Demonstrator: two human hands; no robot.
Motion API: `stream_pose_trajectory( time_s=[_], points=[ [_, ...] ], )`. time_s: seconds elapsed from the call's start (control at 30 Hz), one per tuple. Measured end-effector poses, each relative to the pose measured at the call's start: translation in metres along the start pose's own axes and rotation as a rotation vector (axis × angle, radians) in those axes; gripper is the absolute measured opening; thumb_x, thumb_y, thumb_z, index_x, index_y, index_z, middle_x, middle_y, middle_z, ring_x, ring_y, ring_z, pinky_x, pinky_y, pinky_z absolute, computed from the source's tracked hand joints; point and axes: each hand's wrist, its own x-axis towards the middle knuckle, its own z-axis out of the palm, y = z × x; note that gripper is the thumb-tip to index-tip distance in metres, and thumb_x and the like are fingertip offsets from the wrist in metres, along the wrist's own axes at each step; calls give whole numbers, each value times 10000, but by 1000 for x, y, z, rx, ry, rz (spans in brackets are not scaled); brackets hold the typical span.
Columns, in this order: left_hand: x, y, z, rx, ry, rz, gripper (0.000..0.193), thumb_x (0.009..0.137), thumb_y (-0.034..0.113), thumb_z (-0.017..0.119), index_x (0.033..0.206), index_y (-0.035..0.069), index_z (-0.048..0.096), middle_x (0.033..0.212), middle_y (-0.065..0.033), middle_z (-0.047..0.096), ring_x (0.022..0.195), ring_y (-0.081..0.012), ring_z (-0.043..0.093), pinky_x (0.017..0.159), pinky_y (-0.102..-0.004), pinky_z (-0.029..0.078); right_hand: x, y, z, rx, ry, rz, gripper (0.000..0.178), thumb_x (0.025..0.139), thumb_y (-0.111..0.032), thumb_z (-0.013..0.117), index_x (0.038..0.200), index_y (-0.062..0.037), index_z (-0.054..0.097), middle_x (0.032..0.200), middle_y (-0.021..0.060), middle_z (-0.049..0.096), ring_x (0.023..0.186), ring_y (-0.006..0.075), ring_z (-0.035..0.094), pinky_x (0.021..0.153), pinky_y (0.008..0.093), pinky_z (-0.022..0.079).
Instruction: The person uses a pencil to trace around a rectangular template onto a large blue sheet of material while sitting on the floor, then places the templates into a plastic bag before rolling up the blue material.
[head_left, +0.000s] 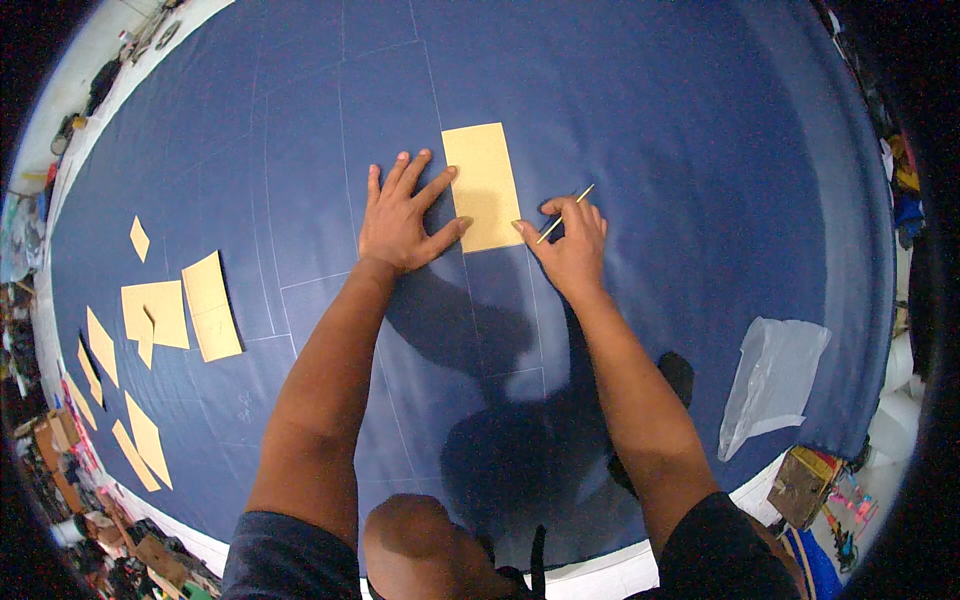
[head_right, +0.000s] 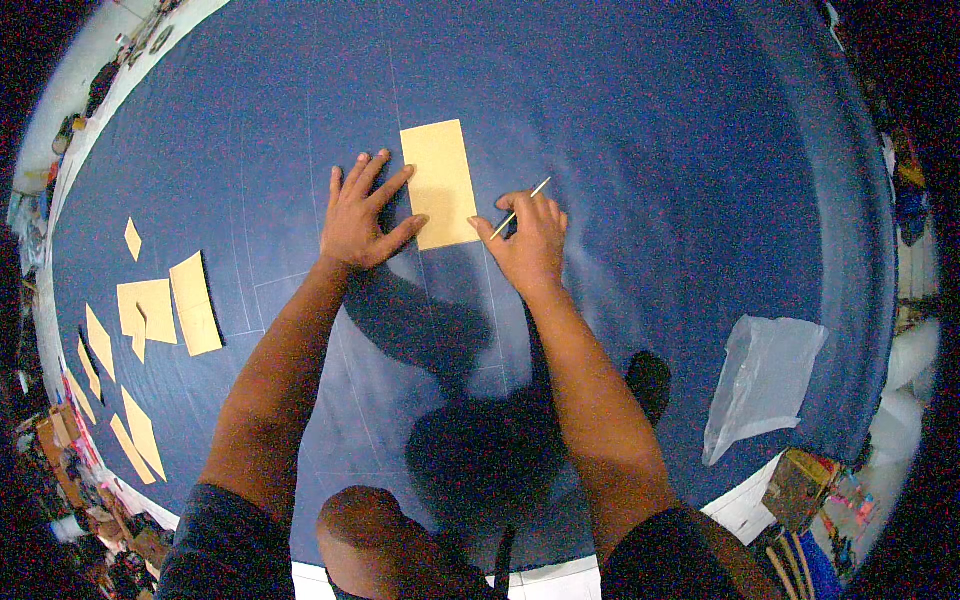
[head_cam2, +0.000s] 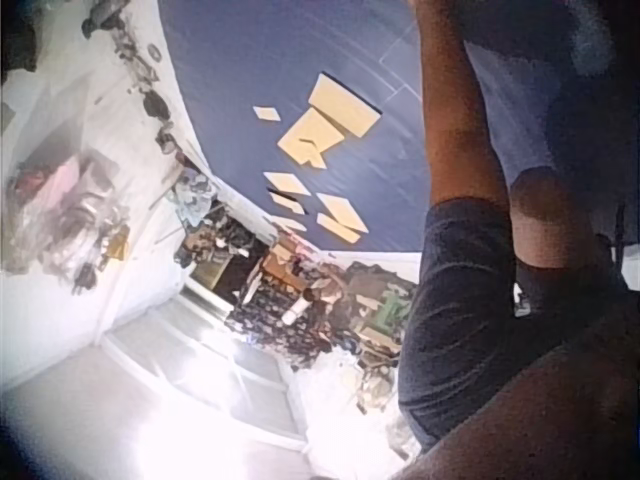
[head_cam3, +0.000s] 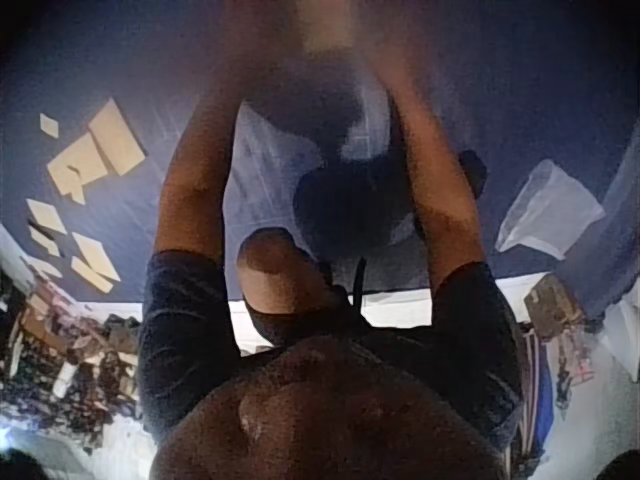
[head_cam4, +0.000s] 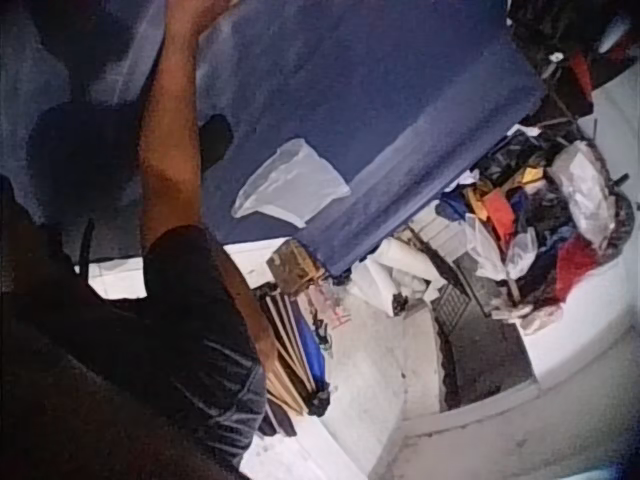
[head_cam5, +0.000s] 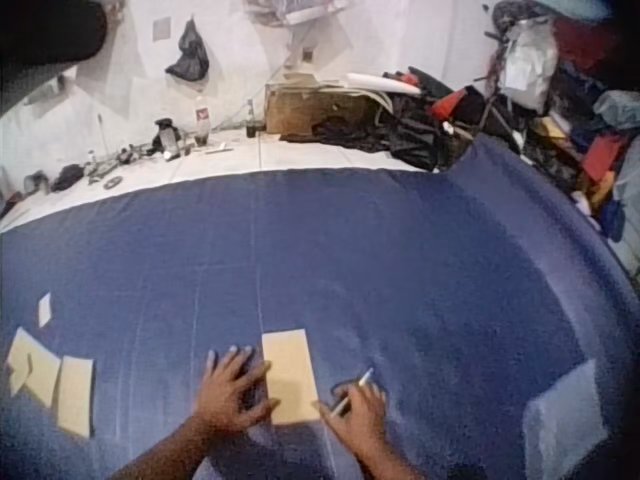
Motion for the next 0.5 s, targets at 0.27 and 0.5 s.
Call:
stream_pose_trajectory(
  time_s=[0.27,0.5],
  points=[
    [0,1,2,-19,29,7,704,814,606,654,1406,242,543,1533,-140,398,1444,-401,299,1165,-641,120,1,1,0,14,15,-2,415,739,-400,817,970,-113,627,936,92,625,950,316,569,850,462,399],
    [0,-2,5,-4,30,17,713,804,585,682,1407,234,534,1521,-147,413,1444,-406,297,1164,-642,126,1,2,1,20,10,-7,424,732,-401,821,972,-113,624,958,89,635,965,311,571,856,455,399]
  ],
)
